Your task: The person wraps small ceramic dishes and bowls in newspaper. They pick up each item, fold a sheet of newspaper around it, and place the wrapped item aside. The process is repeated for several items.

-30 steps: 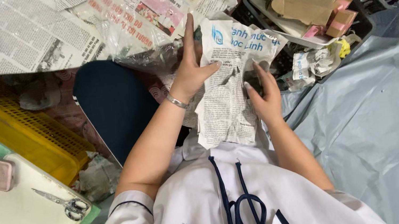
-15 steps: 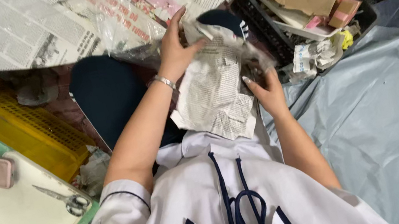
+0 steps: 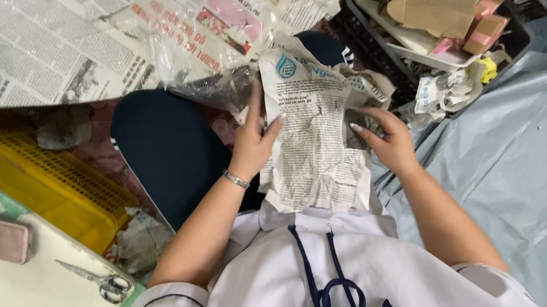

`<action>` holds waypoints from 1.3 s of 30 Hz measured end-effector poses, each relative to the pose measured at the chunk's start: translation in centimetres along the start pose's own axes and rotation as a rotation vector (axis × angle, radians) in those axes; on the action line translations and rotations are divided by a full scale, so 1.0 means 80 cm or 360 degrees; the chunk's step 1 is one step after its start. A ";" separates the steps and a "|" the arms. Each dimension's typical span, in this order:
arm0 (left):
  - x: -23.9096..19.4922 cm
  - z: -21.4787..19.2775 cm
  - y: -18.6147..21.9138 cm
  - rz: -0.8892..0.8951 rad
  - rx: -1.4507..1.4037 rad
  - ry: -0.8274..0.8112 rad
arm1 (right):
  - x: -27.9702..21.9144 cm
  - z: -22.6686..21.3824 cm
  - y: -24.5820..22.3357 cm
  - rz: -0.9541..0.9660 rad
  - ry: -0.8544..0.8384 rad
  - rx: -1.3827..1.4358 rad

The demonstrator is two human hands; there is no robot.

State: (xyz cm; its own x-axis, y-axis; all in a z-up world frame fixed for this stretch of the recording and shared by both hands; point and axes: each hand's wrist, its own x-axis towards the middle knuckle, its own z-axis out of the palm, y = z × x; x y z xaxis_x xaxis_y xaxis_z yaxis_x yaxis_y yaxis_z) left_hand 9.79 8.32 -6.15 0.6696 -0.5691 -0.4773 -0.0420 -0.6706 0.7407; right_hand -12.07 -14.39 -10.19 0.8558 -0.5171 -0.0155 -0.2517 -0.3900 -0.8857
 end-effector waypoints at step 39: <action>-0.048 -0.017 -0.034 0.1914 0.1114 0.0177 | -0.072 -0.032 -0.038 -0.1116 0.0106 -0.1677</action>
State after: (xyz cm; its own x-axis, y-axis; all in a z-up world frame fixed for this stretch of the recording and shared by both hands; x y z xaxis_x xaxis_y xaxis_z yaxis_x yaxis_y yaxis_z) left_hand 8.33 12.95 -5.72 0.0122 -0.9408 0.3387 -0.9616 0.0818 0.2618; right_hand -17.37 -12.18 -6.19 0.9342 0.0202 0.3562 -0.0180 -0.9945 0.1035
